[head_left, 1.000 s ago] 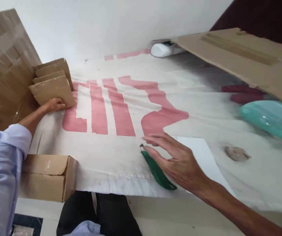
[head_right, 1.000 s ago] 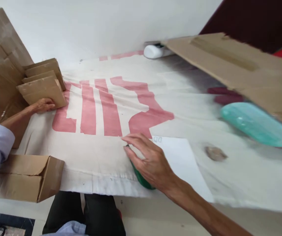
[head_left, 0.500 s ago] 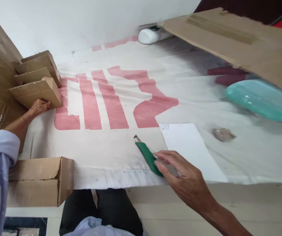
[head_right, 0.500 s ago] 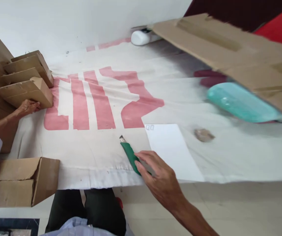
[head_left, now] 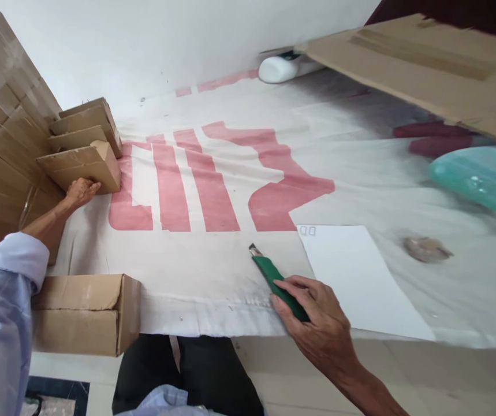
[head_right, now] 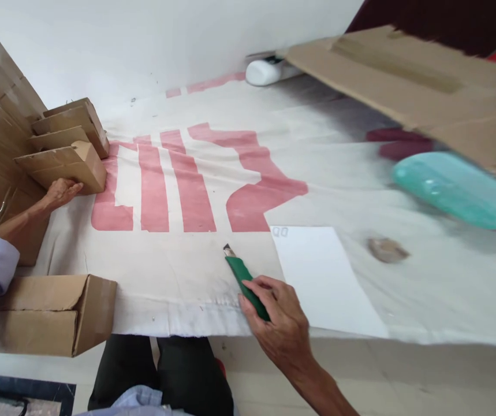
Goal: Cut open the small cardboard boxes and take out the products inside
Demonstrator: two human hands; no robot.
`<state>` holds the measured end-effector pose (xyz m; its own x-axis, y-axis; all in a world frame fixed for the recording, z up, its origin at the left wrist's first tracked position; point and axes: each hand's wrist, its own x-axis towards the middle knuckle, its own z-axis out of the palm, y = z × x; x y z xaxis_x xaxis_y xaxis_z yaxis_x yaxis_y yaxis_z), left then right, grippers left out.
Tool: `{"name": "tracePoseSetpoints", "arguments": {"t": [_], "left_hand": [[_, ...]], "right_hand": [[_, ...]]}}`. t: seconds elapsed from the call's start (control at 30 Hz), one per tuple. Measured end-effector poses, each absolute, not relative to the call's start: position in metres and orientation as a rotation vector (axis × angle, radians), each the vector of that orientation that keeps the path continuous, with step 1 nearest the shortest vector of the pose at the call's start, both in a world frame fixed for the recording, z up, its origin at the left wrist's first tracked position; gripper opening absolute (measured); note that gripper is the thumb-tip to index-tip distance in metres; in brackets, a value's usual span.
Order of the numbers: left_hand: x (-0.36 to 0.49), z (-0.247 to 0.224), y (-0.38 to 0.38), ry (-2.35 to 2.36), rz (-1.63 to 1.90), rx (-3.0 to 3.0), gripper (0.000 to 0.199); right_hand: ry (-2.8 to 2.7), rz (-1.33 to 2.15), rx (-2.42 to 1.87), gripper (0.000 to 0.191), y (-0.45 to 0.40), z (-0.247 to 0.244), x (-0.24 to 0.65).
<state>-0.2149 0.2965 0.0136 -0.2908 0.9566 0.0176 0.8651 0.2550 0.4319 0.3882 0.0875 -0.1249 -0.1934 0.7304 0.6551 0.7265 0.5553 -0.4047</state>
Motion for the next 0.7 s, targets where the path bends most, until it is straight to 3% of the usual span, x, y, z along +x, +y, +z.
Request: {"name": "tracePoseSetpoints", "arguments": {"t": [0.23, 0.5, 0.7], "left_hand": [[-0.192, 0.034, 0.282, 2.159, 0.147, 1.747, 0.029], [-0.182, 0.064, 0.236, 2.265, -0.063, 1.602, 0.039], [-0.192, 0.036, 0.261, 2.332, -0.022, 1.53, 0.054]], "right_hand": [[-1.967, -0.1, -1.15, 0.018, 0.09, -0.137, 0.386], [-1.946, -0.035, -1.189, 0.027, 0.093, -0.144, 0.384], [-1.952, -0.156, -1.233, 0.024, 0.093, -0.134, 0.377]]}}
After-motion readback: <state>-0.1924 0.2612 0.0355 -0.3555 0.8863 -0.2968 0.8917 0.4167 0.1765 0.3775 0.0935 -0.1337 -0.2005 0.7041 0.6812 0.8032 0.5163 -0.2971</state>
